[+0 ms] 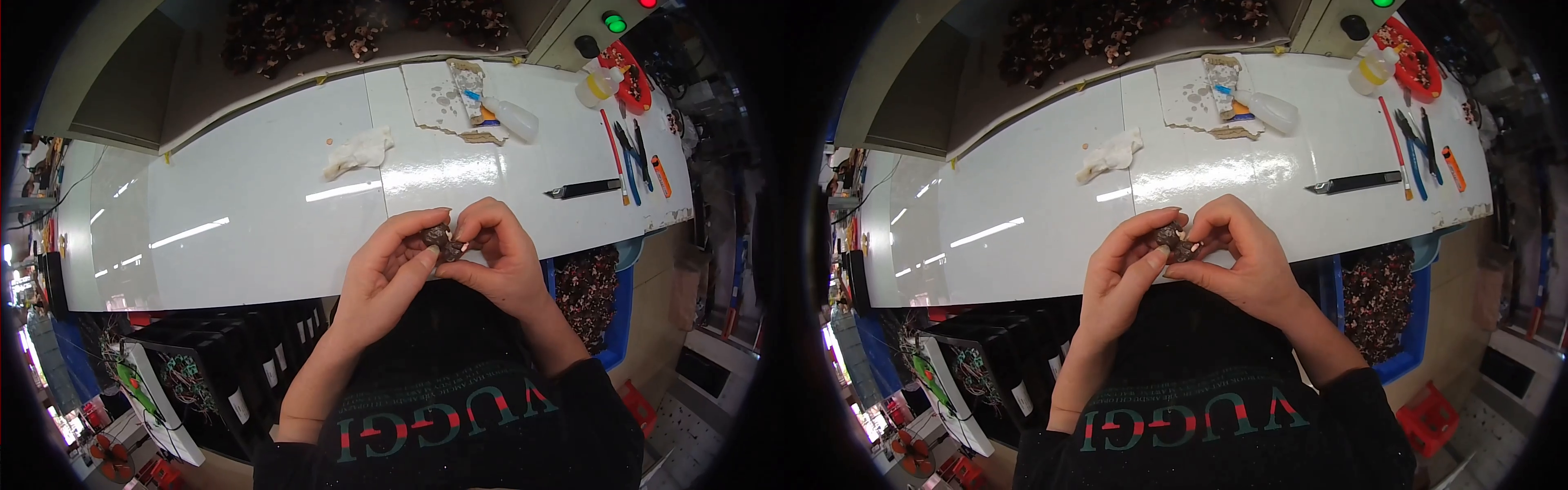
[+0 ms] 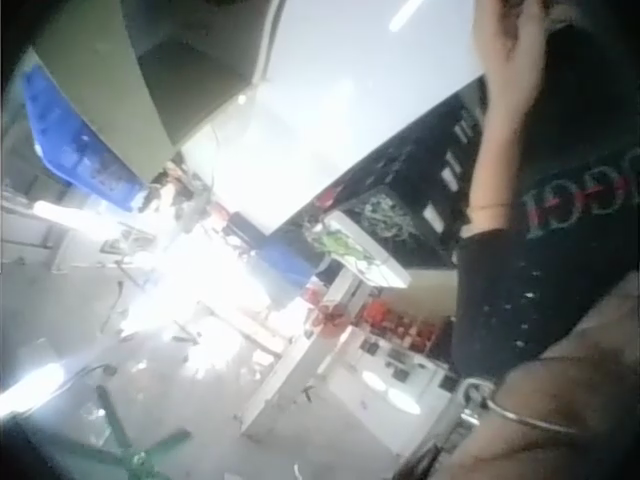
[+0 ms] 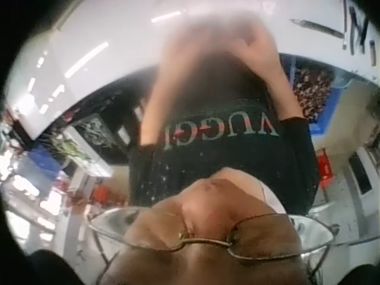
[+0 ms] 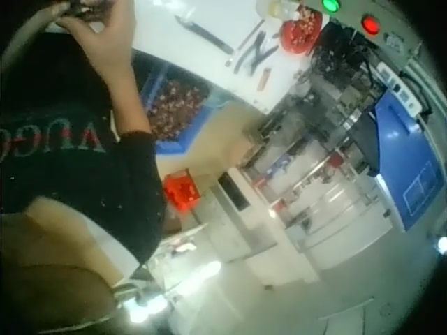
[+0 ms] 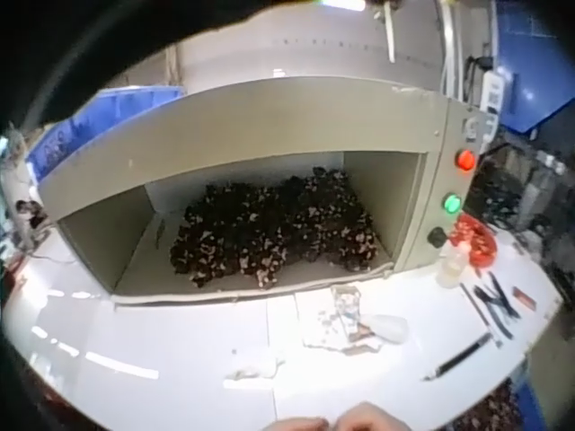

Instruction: The person assembles small figurines by applying glue from a squeeze bottle, joining components by hand, trimming edges with a craft knife, smoothing with a brush, and retrieving additional figurine pieces from an overhead compartment.

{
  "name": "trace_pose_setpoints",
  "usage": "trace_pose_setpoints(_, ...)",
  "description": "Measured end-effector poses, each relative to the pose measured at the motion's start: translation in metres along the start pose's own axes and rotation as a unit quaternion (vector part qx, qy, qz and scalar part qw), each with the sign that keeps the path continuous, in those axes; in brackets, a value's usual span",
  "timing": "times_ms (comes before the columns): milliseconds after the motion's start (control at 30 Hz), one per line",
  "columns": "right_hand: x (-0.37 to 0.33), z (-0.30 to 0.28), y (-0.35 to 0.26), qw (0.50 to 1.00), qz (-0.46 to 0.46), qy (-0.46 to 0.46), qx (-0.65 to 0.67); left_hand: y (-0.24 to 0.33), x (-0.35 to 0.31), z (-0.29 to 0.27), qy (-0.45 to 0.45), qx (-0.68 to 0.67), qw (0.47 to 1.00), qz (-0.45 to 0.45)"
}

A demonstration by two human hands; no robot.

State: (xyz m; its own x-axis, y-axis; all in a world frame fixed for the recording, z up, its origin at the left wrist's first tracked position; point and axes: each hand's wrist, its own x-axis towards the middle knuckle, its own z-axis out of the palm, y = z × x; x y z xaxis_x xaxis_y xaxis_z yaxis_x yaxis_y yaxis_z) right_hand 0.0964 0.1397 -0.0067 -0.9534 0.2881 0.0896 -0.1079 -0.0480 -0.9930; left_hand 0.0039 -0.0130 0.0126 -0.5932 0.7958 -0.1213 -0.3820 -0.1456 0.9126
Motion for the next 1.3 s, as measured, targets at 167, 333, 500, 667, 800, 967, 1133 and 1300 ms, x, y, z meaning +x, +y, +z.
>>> trace_pose_setpoints(167, 0.0, 0.002, 0.003, 1.0, 0.004, -0.005, -0.004, -0.002, 0.0, 0.0, 0.004, 0.012, 1.0, 0.001)
trace_pose_setpoints(333, -0.001, 0.0, 0.004, 1.0, 0.005, -0.004, -0.02, -0.002, 0.002, -0.002, 0.001, 0.09, 0.996, 0.005)
trace_pose_setpoints(500, 0.0, -0.002, -0.001, 0.999, 0.039, -0.027, -0.014, -0.001, 0.003, -0.002, 0.012, 0.105, 0.994, 0.001)
trace_pose_setpoints(667, -0.004, -0.009, 0.001, 0.998, 0.013, -0.001, -0.054, -0.009, 0.01, 0.011, -0.017, 0.105, 0.994, 0.019)
trace_pose_setpoints(800, 0.003, -0.017, -0.015, 0.997, 0.021, -0.051, -0.047, -0.005, 0.007, 0.019, 0.073, 0.081, 0.993, -0.034)
trace_pose_setpoints(967, -0.006, -0.029, -0.021, 0.998, 0.027, -0.031, -0.047, -0.008, 0.009, 0.039, 0.061, 0.109, 0.992, -0.004)
trace_pose_setpoints(1133, -0.008, -0.035, -0.021, 0.997, 0.012, -0.042, -0.063, -0.006, 0.011, 0.043, 0.027, 0.051, 0.998, -0.006)
trace_pose_setpoints(1300, -0.009, -0.08, -0.044, 0.969, -0.015, -0.022, -0.245, -0.014, 0.009, 0.036, 0.061, 0.132, 0.989, -0.003)
